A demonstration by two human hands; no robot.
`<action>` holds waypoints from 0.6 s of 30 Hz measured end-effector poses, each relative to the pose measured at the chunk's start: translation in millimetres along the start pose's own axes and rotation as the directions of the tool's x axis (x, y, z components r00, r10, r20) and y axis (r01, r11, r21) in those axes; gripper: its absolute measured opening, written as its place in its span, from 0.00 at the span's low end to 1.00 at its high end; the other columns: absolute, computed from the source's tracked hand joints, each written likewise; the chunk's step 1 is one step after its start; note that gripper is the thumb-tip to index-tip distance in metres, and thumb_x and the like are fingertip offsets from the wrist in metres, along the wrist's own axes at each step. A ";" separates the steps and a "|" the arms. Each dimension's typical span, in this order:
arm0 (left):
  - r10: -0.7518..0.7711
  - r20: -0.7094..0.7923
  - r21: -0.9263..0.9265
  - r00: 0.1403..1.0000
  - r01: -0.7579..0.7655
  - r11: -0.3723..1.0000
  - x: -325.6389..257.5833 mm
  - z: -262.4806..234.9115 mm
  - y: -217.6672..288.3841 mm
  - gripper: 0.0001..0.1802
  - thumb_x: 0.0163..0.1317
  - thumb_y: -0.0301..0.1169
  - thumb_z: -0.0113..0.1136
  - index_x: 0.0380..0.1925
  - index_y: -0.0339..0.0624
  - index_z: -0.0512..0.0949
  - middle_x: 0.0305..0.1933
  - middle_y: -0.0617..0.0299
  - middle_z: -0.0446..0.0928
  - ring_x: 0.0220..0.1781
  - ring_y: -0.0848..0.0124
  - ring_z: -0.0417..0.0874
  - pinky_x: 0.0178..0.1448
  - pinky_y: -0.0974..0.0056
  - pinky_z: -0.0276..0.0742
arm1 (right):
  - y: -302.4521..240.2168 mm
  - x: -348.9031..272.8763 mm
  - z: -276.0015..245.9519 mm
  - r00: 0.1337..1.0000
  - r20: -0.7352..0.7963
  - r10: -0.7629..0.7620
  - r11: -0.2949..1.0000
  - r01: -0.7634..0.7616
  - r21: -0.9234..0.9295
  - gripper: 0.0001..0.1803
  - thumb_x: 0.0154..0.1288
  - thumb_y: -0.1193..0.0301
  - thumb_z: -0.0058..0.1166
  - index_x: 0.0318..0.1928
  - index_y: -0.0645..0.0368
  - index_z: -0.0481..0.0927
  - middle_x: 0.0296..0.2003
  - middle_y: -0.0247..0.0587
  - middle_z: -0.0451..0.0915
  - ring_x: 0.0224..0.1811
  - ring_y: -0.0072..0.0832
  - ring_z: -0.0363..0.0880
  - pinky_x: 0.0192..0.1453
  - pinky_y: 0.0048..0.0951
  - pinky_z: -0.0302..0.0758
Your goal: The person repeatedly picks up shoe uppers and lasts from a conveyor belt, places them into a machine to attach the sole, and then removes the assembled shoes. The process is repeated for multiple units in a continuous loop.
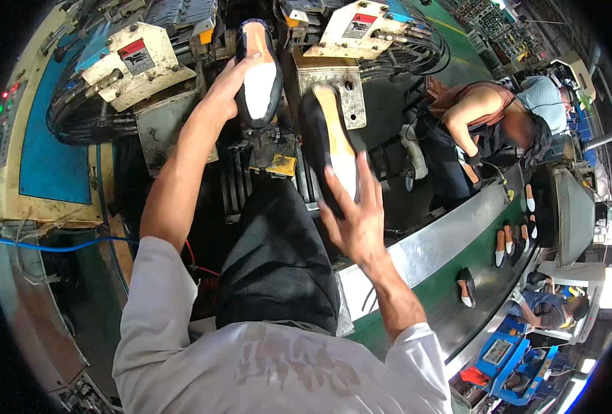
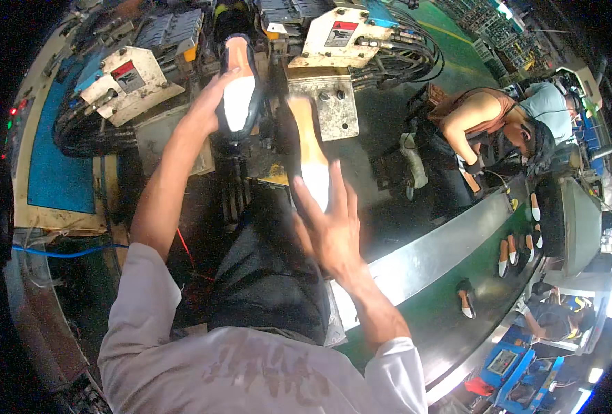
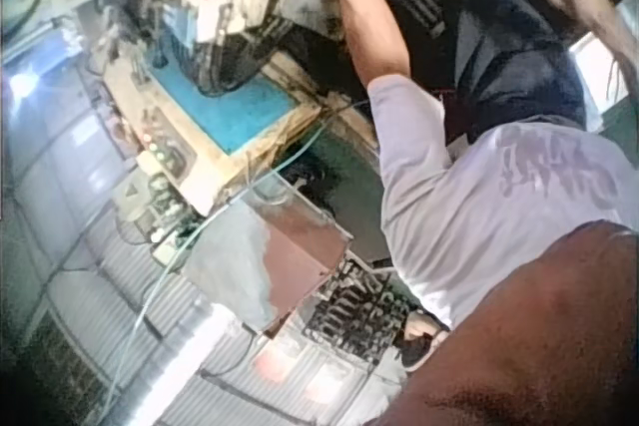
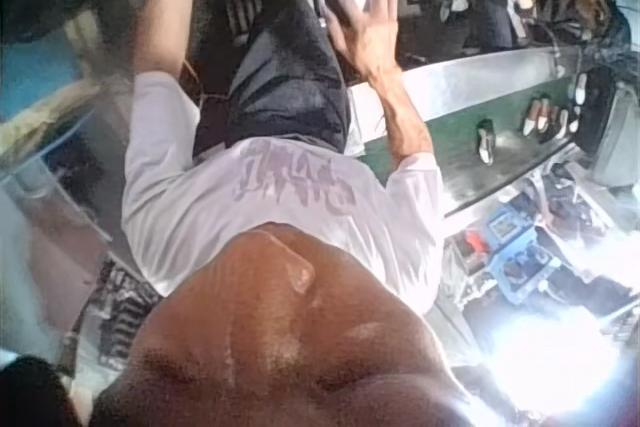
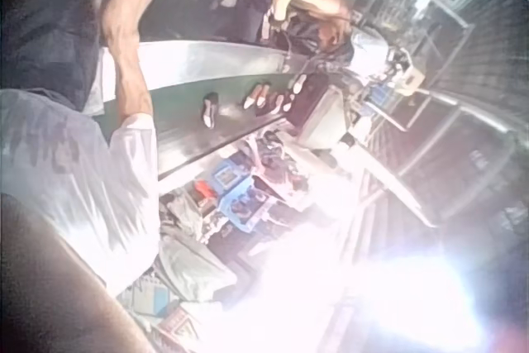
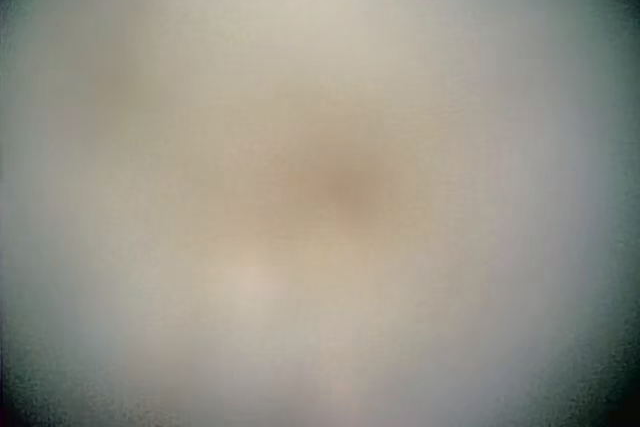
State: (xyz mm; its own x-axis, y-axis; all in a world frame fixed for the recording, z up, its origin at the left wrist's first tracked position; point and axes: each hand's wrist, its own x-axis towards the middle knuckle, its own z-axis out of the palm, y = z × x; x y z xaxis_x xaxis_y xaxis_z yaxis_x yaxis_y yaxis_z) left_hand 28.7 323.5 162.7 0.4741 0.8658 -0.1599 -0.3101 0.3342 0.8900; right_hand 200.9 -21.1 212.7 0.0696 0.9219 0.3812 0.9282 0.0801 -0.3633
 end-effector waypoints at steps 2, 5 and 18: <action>0.005 0.010 -0.015 1.000 -0.004 1.000 -32.5 4.9 11.4 0.37 0.74 0.46 0.68 0.77 0.42 0.68 0.60 0.56 0.83 0.58 0.65 0.86 0.59 0.55 0.86 | -2.2 48.4 2.7 0.997 -0.021 -0.073 0.996 0.072 -0.054 0.40 0.59 0.70 0.76 0.74 0.41 0.78 0.77 0.73 0.61 0.70 0.67 0.72 0.72 0.57 0.76; 0.056 0.024 -0.171 0.998 -0.051 0.984 -104.2 -25.8 2.9 0.35 0.76 0.44 0.64 0.77 0.41 0.67 0.62 0.50 0.82 0.59 0.61 0.88 0.62 0.51 0.87 | -12.9 118.2 22.4 0.980 -0.077 -0.181 0.980 0.174 -0.096 0.39 0.62 0.67 0.74 0.74 0.37 0.78 0.75 0.71 0.63 0.67 0.67 0.73 0.71 0.56 0.76; -0.108 -0.321 -0.516 0.941 -0.079 0.853 -355.2 -103.1 -75.7 0.37 0.79 0.63 0.49 0.66 0.40 0.75 0.50 0.41 0.86 0.43 0.50 0.92 0.50 0.46 0.92 | -41.0 179.4 143.2 0.992 -0.105 -0.063 0.993 0.052 -0.106 0.39 0.66 0.63 0.70 0.77 0.32 0.73 0.79 0.74 0.54 0.67 0.76 0.67 0.63 0.64 0.81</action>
State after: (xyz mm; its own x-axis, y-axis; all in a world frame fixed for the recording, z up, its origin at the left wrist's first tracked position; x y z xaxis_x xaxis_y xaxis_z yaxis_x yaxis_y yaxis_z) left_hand -201.2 29.1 108.1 0.2149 0.8982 -0.3834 -0.7273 0.4092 0.5510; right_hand 123.0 195.2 174.3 0.0489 0.8700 0.4906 0.9641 0.0873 -0.2509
